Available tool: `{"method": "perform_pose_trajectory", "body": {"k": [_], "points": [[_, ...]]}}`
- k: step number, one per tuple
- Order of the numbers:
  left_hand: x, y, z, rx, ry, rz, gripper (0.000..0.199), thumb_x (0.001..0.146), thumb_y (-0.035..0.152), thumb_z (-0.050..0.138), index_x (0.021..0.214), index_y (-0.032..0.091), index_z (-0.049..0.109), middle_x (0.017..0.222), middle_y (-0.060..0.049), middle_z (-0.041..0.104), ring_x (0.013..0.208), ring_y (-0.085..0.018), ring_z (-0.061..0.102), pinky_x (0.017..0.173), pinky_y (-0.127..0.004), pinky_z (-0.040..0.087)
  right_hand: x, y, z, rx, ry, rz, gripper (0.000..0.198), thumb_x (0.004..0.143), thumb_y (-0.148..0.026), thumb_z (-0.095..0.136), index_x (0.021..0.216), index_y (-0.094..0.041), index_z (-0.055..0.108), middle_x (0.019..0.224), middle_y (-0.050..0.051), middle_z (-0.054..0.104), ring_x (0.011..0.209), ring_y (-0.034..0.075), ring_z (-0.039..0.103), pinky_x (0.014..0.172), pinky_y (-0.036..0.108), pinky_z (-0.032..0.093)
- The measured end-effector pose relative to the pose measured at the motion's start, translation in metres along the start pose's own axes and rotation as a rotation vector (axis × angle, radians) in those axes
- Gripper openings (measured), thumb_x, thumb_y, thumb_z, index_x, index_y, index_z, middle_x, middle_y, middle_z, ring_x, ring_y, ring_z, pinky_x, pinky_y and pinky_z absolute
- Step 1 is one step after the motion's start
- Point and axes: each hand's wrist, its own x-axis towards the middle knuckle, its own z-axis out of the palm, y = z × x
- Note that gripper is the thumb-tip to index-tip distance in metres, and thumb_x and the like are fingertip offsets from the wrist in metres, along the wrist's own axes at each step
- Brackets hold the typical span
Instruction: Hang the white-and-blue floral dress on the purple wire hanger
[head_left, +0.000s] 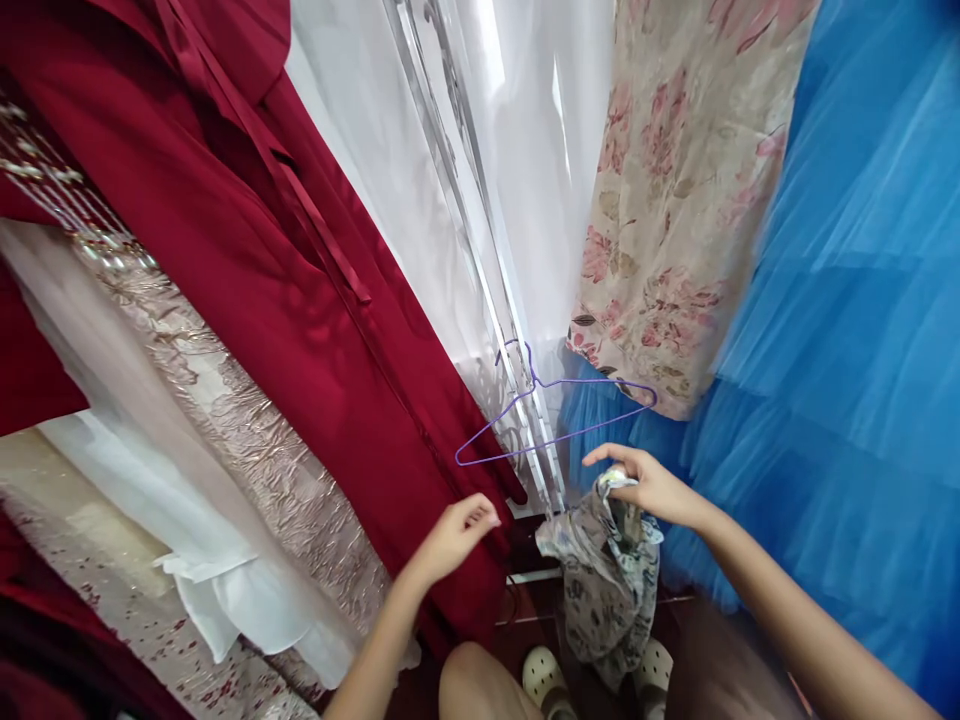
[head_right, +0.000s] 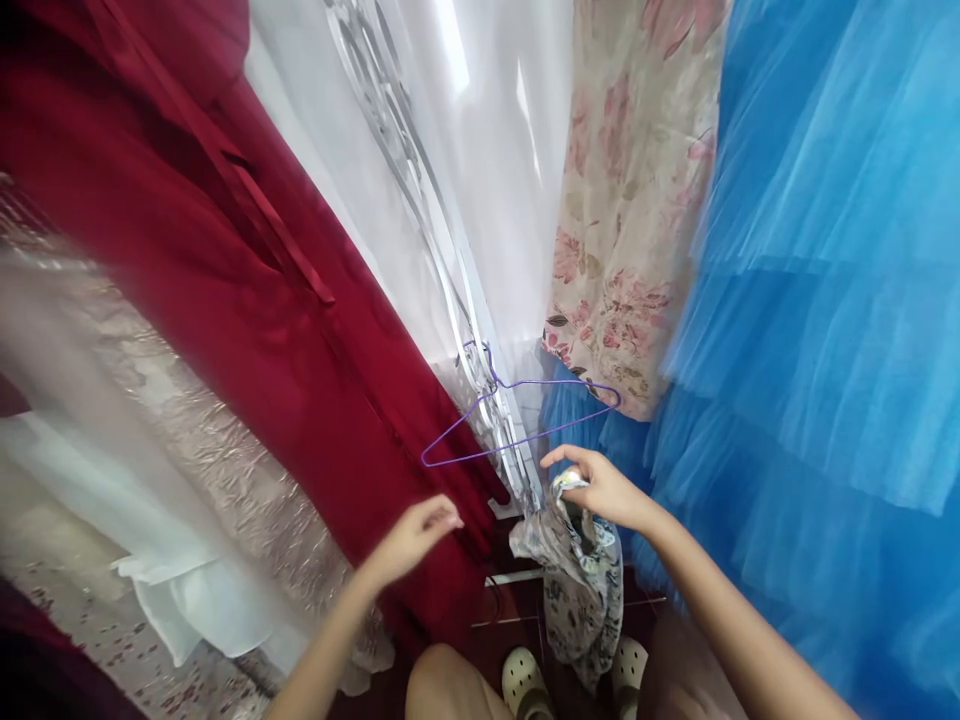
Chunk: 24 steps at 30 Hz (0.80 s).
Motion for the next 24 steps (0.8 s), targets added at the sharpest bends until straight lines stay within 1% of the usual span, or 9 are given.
{"method": "perform_pose_trajectory", "body": {"k": [2,5,7,9,11,15,18,21,24], "points": [[-0.002,-0.004,0.055,-0.204,-0.041,-0.039,0.028,0.088,0.043,0.061,0.1,0.018,0.058,0.094,-0.006,0.068,0.09,-0.019,0.064,0.083,-0.032,0.048,-0.003,-0.005,0.016,-0.001,-0.054,0.012,0.035,0.069,-0.008,0.053,0.101,-0.018,0.061,0.06,-0.007,0.052,0.052,0.01,0.044,0.051,0.021,0.031],[0.0,-0.014,0.14,-0.427,-0.175,-0.073,0.057,0.079,0.041,0.073,0.125,0.021,0.047,0.117,-0.01,0.062,0.093,-0.021,0.065,0.082,-0.034,0.051,-0.004,-0.012,0.036,-0.13,-0.033,-0.015,0.03,0.065,-0.005,0.052,0.09,-0.017,0.064,0.068,-0.004,0.06,0.059,0.012,0.051,0.055,0.021,0.037],[0.004,-0.022,0.187,-0.471,-0.054,-0.098,0.074,0.076,0.038,0.075,0.138,0.024,0.036,0.127,-0.012,0.058,0.103,-0.023,0.063,0.09,-0.037,0.049,-0.006,-0.015,0.042,-0.224,-0.003,-0.041,0.027,0.065,-0.005,0.052,0.085,-0.017,0.067,0.071,-0.002,0.063,0.064,0.013,0.054,0.058,0.021,0.039],[0.009,-0.031,0.218,-0.529,0.056,-0.114,0.063,0.082,0.035,0.068,0.136,0.021,0.04,0.127,-0.014,0.058,0.11,-0.025,0.06,0.098,-0.038,0.045,-0.01,-0.018,0.042,-0.257,0.012,-0.045,0.025,0.065,-0.006,0.052,0.081,-0.017,0.068,0.071,-0.001,0.065,0.066,0.014,0.056,0.06,0.022,0.041],[0.01,-0.04,0.234,-0.586,0.079,-0.133,0.046,0.084,0.029,0.06,0.128,0.019,0.05,0.123,-0.014,0.061,0.114,-0.026,0.059,0.102,-0.037,0.042,-0.015,-0.019,0.039,-0.241,0.029,-0.02,0.023,0.066,-0.007,0.052,0.08,-0.017,0.068,0.071,-0.001,0.066,0.066,0.015,0.057,0.061,0.023,0.042],[-0.004,-0.05,0.232,-0.51,-0.069,-0.112,0.045,0.075,0.016,0.057,0.12,0.022,0.061,0.116,-0.008,0.066,0.111,-0.026,0.059,0.102,-0.039,0.042,-0.019,-0.016,0.03,-0.161,0.099,0.042,0.017,0.07,-0.012,0.054,0.079,-0.017,0.068,0.069,-0.001,0.066,0.063,0.015,0.057,0.059,0.024,0.042],[-0.018,-0.056,0.216,-0.245,-0.208,-0.154,0.033,0.075,0.019,0.056,0.105,0.02,0.068,0.1,-0.006,0.069,0.097,-0.025,0.061,0.091,-0.036,0.047,-0.016,-0.011,0.021,-0.079,0.181,0.05,0.01,0.074,-0.016,0.058,0.078,-0.016,0.068,0.069,0.0,0.067,0.064,0.016,0.058,0.06,0.025,0.042],[-0.027,-0.068,0.184,0.033,-0.231,-0.253,0.018,0.077,0.023,0.054,0.081,0.016,0.07,0.078,-0.004,0.068,0.08,-0.024,0.06,0.077,-0.035,0.048,-0.013,-0.006,0.007,0.029,0.27,0.054,0.011,0.078,-0.023,0.061,0.08,-0.015,0.069,0.071,0.002,0.068,0.064,0.016,0.059,0.061,0.025,0.043],[-0.029,-0.079,0.133,0.135,-0.149,-0.287,0.024,0.079,0.02,0.047,0.07,0.014,0.068,0.071,-0.006,0.066,0.074,-0.023,0.058,0.076,-0.037,0.047,-0.013,0.0,-0.007,0.081,0.338,0.06,0.017,0.078,-0.031,0.066,0.082,-0.015,0.07,0.072,0.003,0.069,0.064,0.017,0.06,0.06,0.026,0.044]]}}
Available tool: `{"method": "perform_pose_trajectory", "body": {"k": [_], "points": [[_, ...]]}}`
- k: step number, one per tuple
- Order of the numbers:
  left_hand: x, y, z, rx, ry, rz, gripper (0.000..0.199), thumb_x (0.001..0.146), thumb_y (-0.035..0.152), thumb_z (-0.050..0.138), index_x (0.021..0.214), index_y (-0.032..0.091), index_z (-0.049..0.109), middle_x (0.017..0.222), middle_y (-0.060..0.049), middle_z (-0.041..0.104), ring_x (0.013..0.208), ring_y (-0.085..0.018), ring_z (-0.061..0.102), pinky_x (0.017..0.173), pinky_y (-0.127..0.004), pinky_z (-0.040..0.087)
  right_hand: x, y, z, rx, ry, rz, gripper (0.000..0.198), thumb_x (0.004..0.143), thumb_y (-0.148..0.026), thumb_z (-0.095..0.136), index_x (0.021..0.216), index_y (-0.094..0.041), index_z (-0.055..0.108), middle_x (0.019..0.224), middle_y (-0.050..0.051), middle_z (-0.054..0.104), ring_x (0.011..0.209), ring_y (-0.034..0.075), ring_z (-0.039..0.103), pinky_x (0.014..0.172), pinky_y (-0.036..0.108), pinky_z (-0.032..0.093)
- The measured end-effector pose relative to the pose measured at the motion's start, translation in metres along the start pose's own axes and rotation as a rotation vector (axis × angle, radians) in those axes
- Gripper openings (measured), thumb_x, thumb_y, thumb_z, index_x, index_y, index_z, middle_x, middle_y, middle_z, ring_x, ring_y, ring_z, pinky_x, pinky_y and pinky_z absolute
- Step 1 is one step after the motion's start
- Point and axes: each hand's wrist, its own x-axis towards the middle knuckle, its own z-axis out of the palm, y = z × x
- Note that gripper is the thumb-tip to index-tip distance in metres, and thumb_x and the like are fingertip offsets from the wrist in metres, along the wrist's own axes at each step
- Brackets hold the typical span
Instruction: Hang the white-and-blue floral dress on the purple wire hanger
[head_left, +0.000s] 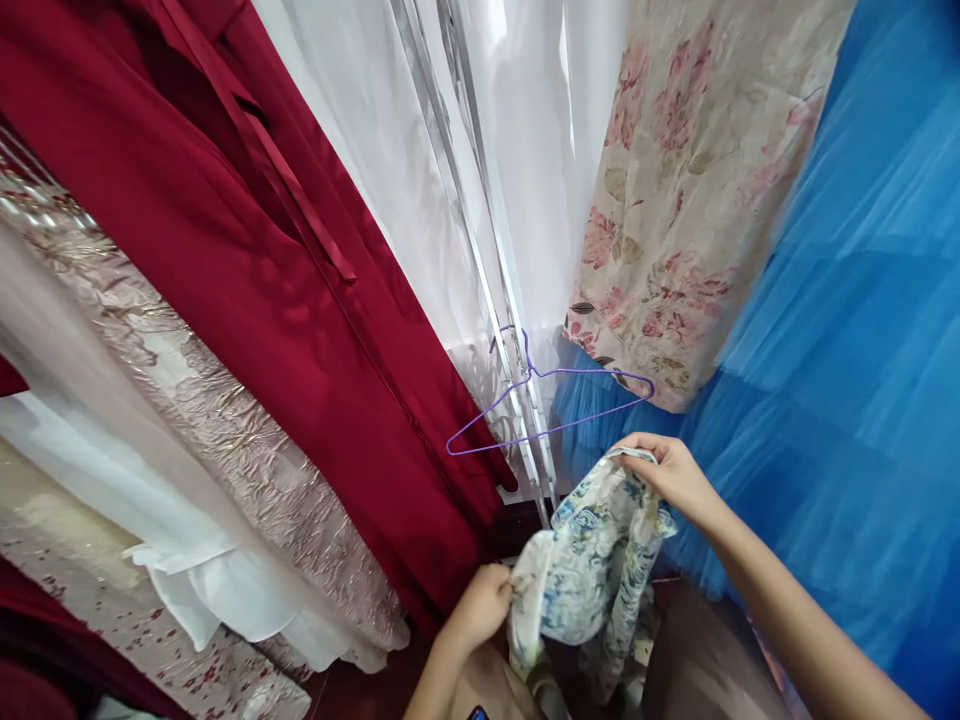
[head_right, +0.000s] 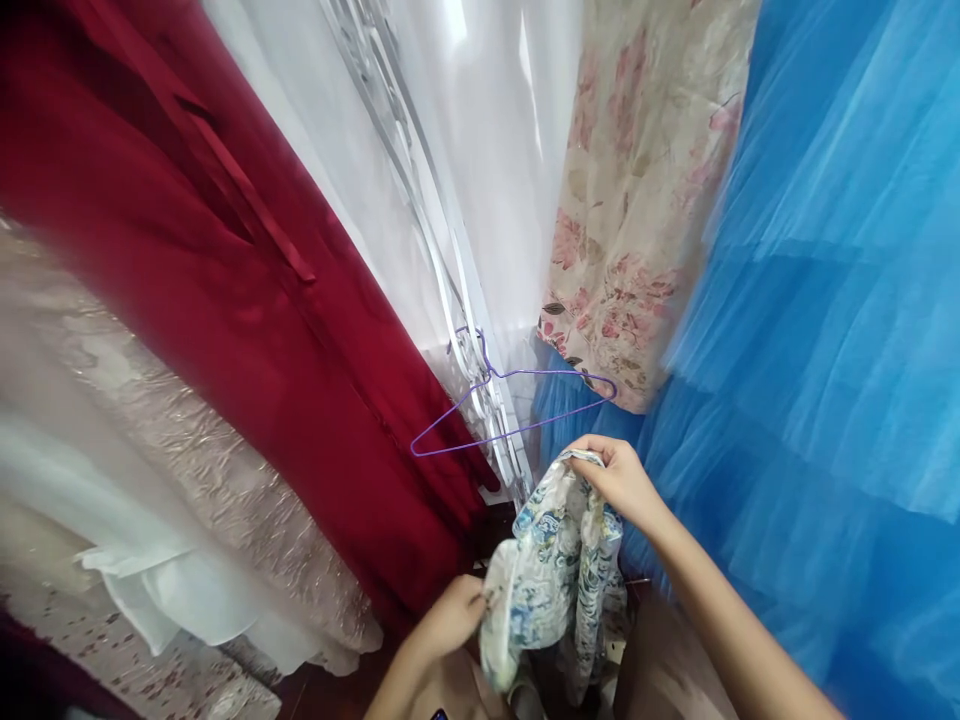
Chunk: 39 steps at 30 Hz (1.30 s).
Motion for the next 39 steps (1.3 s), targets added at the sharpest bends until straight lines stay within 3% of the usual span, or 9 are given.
{"method": "perform_pose_trajectory", "body": {"k": [4,8,12,16,19,23,27,33,39], "points": [[-0.008,-0.009,-0.081,0.153,0.201,0.082,0.035,0.083,0.014,0.04,0.092,0.018,0.074,0.105,-0.007,0.072,0.103,-0.023,0.057,0.096,-0.037,0.04,0.005,0.007,-0.004,-0.011,0.026,0.01,0.023,0.078,-0.038,0.069,0.081,-0.015,0.071,0.067,0.002,0.068,0.059,0.016,0.057,0.056,0.025,0.041],[-0.013,0.006,-0.15,0.513,0.432,0.037,0.034,0.087,0.016,0.042,0.093,0.023,0.074,0.12,-0.002,0.069,0.109,-0.025,0.055,0.093,-0.04,0.04,0.009,0.008,0.004,-0.075,0.031,-0.032,0.029,0.08,-0.042,0.066,0.086,-0.014,0.073,0.069,0.002,0.07,0.062,0.017,0.059,0.057,0.026,0.042],[-0.014,0.027,-0.193,0.636,0.607,0.062,0.034,0.092,0.017,0.038,0.097,0.022,0.072,0.12,-0.002,0.068,0.104,-0.023,0.057,0.09,-0.036,0.042,0.012,0.001,0.008,-0.183,0.002,-0.107,0.03,0.085,-0.041,0.06,0.093,-0.016,0.076,0.082,0.004,0.075,0.077,0.023,0.066,0.069,0.03,0.049],[-0.008,0.045,-0.217,0.683,0.751,0.047,0.035,0.095,0.021,0.036,0.105,0.021,0.07,0.116,-0.006,0.067,0.1,-0.025,0.057,0.085,-0.035,0.043,0.018,-0.002,0.009,-0.271,-0.041,-0.175,0.031,0.087,-0.038,0.058,0.108,-0.021,0.074,0.11,0.007,0.075,0.106,0.03,0.066,0.096,0.039,0.047],[0.003,0.06,-0.227,0.661,0.801,-0.027,0.038,0.094,0.019,0.034,0.107,0.023,0.07,0.113,-0.008,0.067,0.099,-0.026,0.058,0.078,-0.034,0.044,0.03,0.004,0.01,-0.324,-0.035,-0.189,0.04,0.088,-0.037,0.059,0.124,-0.023,0.067,0.13,0.007,0.067,0.122,0.031,0.058,0.108,0.046,0.039],[0.019,0.084,-0.231,0.588,0.841,-0.026,0.039,0.091,0.016,0.037,0.106,0.027,0.072,0.106,-0.006,0.07,0.099,-0.027,0.06,0.076,-0.034,0.045,0.052,0.023,0.011,-0.423,-0.002,-0.159,0.05,0.089,-0.038,0.056,0.136,-0.02,0.057,0.139,0.01,0.059,0.13,0.031,0.053,0.112,0.047,0.036],[0.026,0.112,-0.22,0.527,0.857,0.073,0.04,0.089,0.014,0.04,0.106,0.029,0.073,0.109,-0.002,0.072,0.101,-0.026,0.063,0.08,-0.034,0.047,0.058,0.041,0.017,-0.47,0.006,-0.14,0.048,0.092,-0.036,0.051,0.136,-0.02,0.057,0.138,0.01,0.06,0.129,0.031,0.054,0.109,0.046,0.039],[0.041,0.157,-0.192,0.396,0.861,0.315,0.043,0.088,0.008,0.038,0.108,0.025,0.072,0.114,-0.003,0.071,0.104,-0.022,0.065,0.087,-0.031,0.047,0.039,0.051,0.038,-0.526,-0.002,-0.134,0.045,0.092,-0.035,0.049,0.135,-0.025,0.058,0.135,0.006,0.063,0.126,0.03,0.057,0.106,0.044,0.043],[0.065,0.16,-0.179,0.226,0.838,0.431,0.033,0.091,0.011,0.038,0.107,0.02,0.065,0.104,-0.006,0.071,0.096,-0.021,0.065,0.085,-0.031,0.047,0.02,0.041,0.032,-0.516,-0.018,-0.161,0.045,0.09,-0.03,0.051,0.134,-0.028,0.059,0.134,0.005,0.064,0.125,0.03,0.058,0.106,0.045,0.044]]}}
